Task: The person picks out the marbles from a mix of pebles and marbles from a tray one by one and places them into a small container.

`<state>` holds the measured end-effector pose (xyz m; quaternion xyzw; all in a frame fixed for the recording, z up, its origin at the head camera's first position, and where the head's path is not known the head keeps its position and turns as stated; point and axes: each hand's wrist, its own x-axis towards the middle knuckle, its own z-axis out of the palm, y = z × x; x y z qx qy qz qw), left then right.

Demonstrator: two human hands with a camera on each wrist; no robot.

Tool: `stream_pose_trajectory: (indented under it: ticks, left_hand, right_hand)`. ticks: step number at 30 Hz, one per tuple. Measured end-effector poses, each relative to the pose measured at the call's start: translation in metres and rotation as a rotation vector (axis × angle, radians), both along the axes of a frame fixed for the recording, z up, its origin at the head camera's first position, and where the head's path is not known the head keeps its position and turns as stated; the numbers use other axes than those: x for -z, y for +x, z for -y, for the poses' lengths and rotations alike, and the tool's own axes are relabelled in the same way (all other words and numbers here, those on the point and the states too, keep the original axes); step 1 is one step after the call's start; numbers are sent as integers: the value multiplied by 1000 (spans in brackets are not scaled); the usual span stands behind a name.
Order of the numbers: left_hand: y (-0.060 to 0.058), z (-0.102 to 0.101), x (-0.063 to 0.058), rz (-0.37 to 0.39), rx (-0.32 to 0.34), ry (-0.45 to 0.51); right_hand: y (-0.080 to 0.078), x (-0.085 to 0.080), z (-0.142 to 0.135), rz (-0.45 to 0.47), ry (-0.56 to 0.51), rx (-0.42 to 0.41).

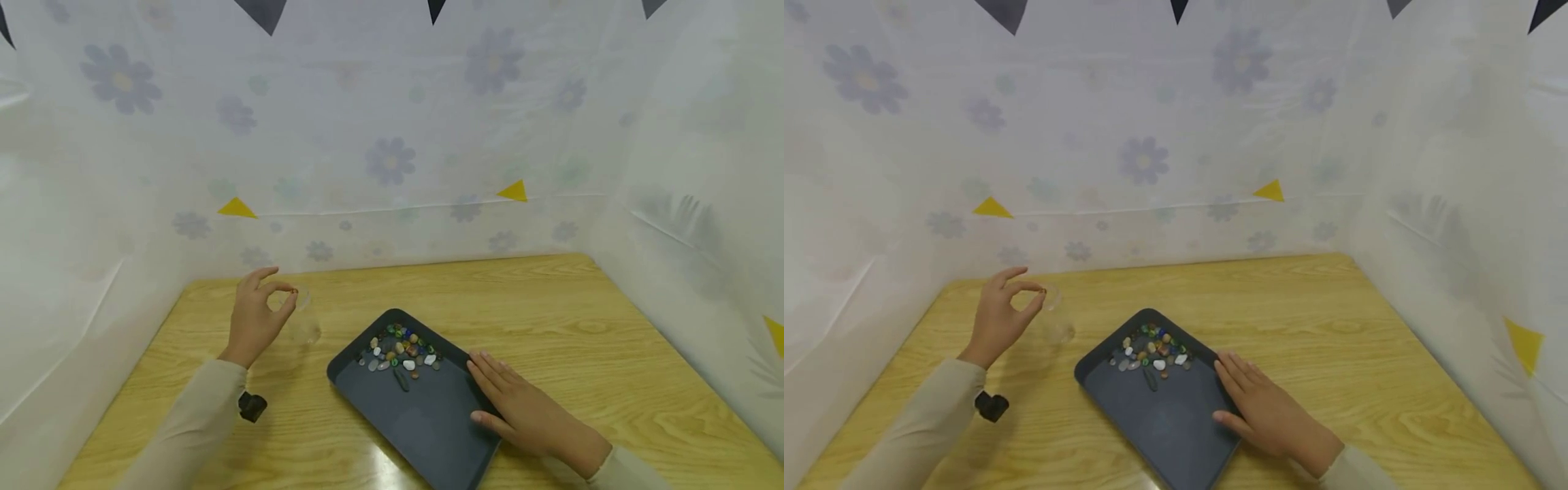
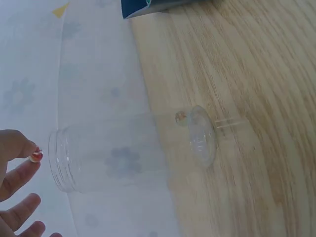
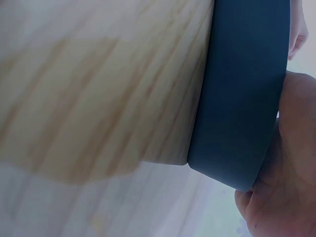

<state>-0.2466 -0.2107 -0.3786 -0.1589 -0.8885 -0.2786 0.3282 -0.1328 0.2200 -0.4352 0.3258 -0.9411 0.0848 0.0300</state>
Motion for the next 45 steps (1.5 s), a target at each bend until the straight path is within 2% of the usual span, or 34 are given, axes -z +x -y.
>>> stream_pose_trajectory:
  ticks: [4,10,18,45]
  left_hand:
    - [-1,6,3,46,-34,38]
    - [-3,8,6,154,-39,122]
    - [-3,8,7,201,-47,135]
    - [-3,8,10,218,-37,147]
  right_hand:
    - [0,0,0,-5,1,-4]
    - [0,0,0,-8,2,-1]
    - [0,0,1,-7,5,1]
    - [0,0,2,10,-12,6]
